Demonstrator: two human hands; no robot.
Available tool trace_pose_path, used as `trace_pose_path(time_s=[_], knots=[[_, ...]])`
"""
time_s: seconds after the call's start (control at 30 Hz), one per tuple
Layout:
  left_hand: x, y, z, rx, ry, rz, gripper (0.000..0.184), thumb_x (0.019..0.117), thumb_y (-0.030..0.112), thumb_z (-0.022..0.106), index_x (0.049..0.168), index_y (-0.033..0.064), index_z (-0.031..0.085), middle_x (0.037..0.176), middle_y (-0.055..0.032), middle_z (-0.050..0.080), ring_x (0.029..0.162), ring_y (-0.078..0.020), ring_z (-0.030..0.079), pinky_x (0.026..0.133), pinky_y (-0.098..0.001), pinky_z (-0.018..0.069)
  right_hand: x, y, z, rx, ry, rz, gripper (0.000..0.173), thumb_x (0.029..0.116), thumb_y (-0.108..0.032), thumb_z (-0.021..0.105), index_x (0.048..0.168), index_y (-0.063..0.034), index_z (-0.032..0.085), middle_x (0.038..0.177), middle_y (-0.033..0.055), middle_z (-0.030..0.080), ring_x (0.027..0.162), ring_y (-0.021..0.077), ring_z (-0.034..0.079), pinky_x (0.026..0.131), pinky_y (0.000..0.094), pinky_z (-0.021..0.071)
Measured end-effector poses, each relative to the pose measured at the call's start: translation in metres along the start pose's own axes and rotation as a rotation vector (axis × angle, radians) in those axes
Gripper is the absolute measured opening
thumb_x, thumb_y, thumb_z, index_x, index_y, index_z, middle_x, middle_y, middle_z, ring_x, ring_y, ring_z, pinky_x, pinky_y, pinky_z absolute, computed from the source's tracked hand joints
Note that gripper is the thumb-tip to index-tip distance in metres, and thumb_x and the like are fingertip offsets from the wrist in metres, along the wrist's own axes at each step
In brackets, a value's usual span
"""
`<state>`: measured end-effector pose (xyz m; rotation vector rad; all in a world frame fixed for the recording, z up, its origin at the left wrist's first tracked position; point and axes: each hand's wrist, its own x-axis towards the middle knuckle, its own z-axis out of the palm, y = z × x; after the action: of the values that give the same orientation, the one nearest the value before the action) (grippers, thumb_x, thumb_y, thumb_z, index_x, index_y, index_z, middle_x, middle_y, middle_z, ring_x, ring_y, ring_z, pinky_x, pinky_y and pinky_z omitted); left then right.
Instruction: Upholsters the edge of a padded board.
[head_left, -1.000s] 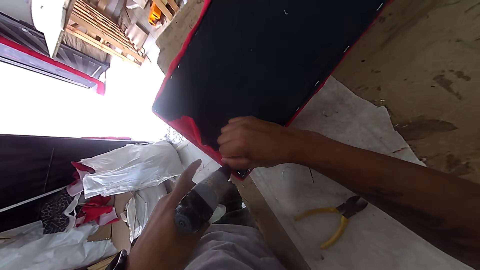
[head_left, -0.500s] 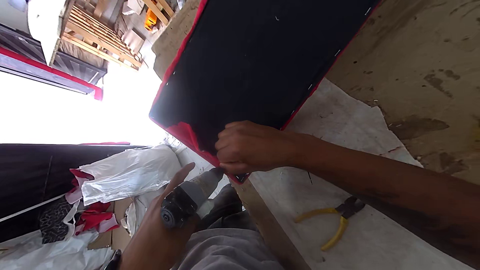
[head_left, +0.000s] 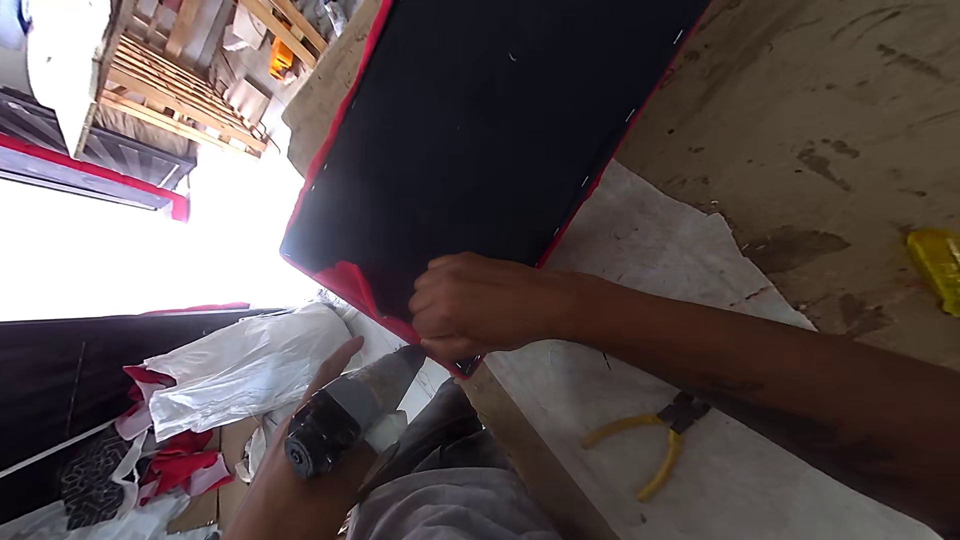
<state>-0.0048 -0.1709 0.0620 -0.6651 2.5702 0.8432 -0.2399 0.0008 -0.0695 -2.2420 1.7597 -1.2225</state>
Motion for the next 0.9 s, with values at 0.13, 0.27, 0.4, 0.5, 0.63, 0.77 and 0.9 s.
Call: trace_pose_path(time_s=[0.13, 0.27, 0.4, 0.5, 0.63, 0.77, 0.9], knots=[[0.001, 0.001, 0.0, -0.018, -0.012, -0.011, 0.065, 0.0868, 0.03, 0.076, 0.147, 0.0324, 0.052, 0.108, 0.0058, 0.073, 0.08, -0.0123, 0.072, 0.075, -0.0388, 0.0646, -0.002, -0.002, 0.0, 0.0, -0.003, 0.015, 0.031, 0.0982, -0.022, 0.056, 0.068, -0.0139, 0.059, 0.067, -0.0009, 0.054, 0.072, 0.018, 0.056, 0.069, 0.0384, 0.0432], [0.001, 0.003, 0.0, -0.027, -0.009, -0.022, 0.065, 0.0855, 0.029, 0.076, 0.146, 0.0332, 0.053, 0.106, 0.0064, 0.074, 0.079, -0.0124, 0.072, 0.074, -0.0383, 0.0642, -0.002, -0.002, 0.0, 0.0, -0.018, 0.014, 0.031, 0.0983, -0.022, 0.056, 0.068, -0.014, 0.059, 0.068, -0.0008, 0.054, 0.073, 0.018, 0.056, 0.07, 0.0384, 0.0428], [0.0, 0.003, 0.003, 0.014, 0.0, 0.01, 0.065, 0.0872, 0.032, 0.074, 0.148, 0.0363, 0.051, 0.107, 0.009, 0.073, 0.08, -0.0092, 0.07, 0.074, -0.0363, 0.0632, -0.004, -0.002, -0.001, 0.004, -0.019, 0.002, 0.032, 0.0993, -0.021, 0.055, 0.069, -0.0139, 0.059, 0.068, -0.0007, 0.053, 0.072, 0.018, 0.056, 0.069, 0.0381, 0.0423], [0.001, 0.004, 0.004, 0.009, 0.008, -0.008, 0.064, 0.0871, 0.034, 0.074, 0.147, 0.0398, 0.052, 0.102, 0.0094, 0.073, 0.078, -0.0093, 0.071, 0.073, -0.0367, 0.0637, -0.004, -0.001, -0.002, -0.009, -0.039, 0.001, 0.032, 0.0993, -0.023, 0.055, 0.069, -0.0143, 0.059, 0.069, -0.001, 0.054, 0.074, 0.0179, 0.056, 0.07, 0.0381, 0.0426], [-0.003, 0.014, 0.002, -0.099, 0.14, 0.026, 0.043, 0.0842, 0.037, 0.075, 0.123, 0.0209, 0.067, 0.1, 0.0033, 0.073, 0.079, -0.012, 0.071, 0.067, -0.037, 0.0619, 0.0, 0.0, -0.008, 0.11, 0.03, 0.055, 0.034, 0.1015, -0.026, 0.057, 0.07, -0.0133, 0.061, 0.072, -0.0009, 0.056, 0.075, 0.0146, 0.058, 0.07, 0.034, 0.0452], [-0.036, 0.01, -0.022, -0.469, 0.18, 0.198, 0.078, 0.0853, 0.014, 0.079, 0.153, 0.0067, 0.041, 0.121, -0.0091, 0.068, 0.09, -0.0193, 0.071, 0.078, -0.0377, 0.0633, -0.012, -0.015, -0.035, 0.407, 0.409, 0.29, 0.026, 0.1006, -0.029, 0.065, 0.086, -0.0085, 0.07, 0.08, -0.0012, 0.058, 0.074, 0.0087, 0.055, 0.064, 0.0255, 0.0472], [-0.051, 0.025, -0.03, -0.64, 0.416, 0.241, 0.053, 0.0785, 0.015, 0.081, 0.123, -0.0033, 0.059, 0.101, -0.0024, 0.069, 0.087, -0.0074, 0.067, 0.08, -0.0254, 0.0588, -0.013, -0.093, -0.011, 0.416, 0.87, 0.534, 0.039, 0.1039, -0.048, 0.054, 0.1, -0.012, 0.07, 0.089, -0.0017, 0.062, 0.076, 0.0096, 0.059, 0.062, 0.0269, 0.0528]])
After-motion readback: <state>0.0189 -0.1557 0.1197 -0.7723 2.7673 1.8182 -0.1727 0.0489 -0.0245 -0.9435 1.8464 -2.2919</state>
